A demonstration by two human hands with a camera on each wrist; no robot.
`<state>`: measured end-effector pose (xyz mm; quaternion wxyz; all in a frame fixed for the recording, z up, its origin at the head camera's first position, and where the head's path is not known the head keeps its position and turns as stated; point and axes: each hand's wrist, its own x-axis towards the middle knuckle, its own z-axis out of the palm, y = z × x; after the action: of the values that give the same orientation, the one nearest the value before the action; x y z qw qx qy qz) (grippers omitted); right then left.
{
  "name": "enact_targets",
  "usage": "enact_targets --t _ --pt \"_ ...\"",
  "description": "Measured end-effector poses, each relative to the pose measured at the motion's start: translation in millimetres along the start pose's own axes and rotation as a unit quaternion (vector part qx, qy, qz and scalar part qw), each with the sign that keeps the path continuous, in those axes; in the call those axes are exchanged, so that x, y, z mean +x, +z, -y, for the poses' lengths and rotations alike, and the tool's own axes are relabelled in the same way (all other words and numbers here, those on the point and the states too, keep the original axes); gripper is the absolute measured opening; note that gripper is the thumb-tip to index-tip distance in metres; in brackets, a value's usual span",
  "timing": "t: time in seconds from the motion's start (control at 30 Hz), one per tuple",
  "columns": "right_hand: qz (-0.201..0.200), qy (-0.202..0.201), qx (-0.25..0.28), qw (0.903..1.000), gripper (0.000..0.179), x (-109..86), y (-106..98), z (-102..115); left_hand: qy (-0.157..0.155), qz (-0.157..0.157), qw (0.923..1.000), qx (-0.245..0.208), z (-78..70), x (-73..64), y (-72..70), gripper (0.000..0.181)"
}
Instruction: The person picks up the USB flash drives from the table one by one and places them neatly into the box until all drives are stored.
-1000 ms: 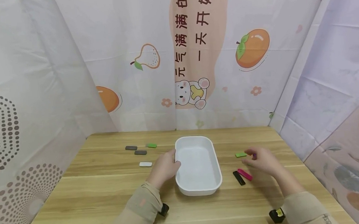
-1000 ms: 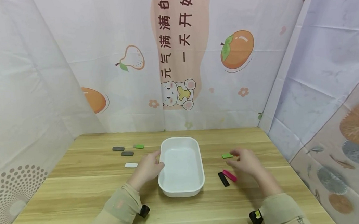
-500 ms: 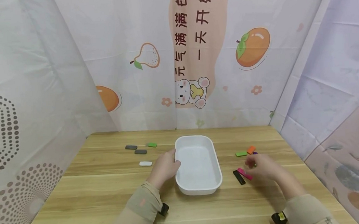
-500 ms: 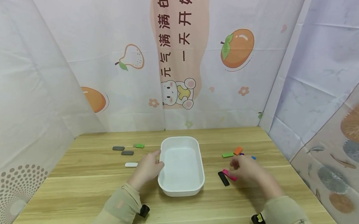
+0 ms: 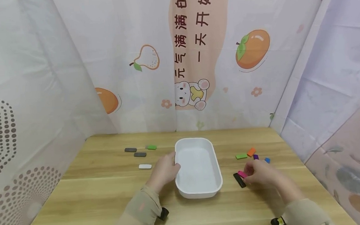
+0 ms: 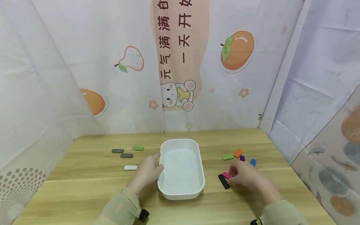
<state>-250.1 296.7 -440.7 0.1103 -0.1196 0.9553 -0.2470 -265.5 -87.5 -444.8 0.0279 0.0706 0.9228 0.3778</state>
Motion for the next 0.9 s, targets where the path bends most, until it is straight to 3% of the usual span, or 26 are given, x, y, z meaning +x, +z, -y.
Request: enact_targets --t 0.27,0.9 --pt "-0.004 -0.006 0.001 1.0 0.023 -0.4 1.4 2.6 0.017 -0.005 0.9998 -0.003 0.3 -1.0 -1.3 0.055" --pt "-0.021 0.019 -0.017 0.9995 0.017 3.0 9.8 2.2 -0.001 0.005 0.9998 -0.018 3.0 -1.3 0.5 0.059"
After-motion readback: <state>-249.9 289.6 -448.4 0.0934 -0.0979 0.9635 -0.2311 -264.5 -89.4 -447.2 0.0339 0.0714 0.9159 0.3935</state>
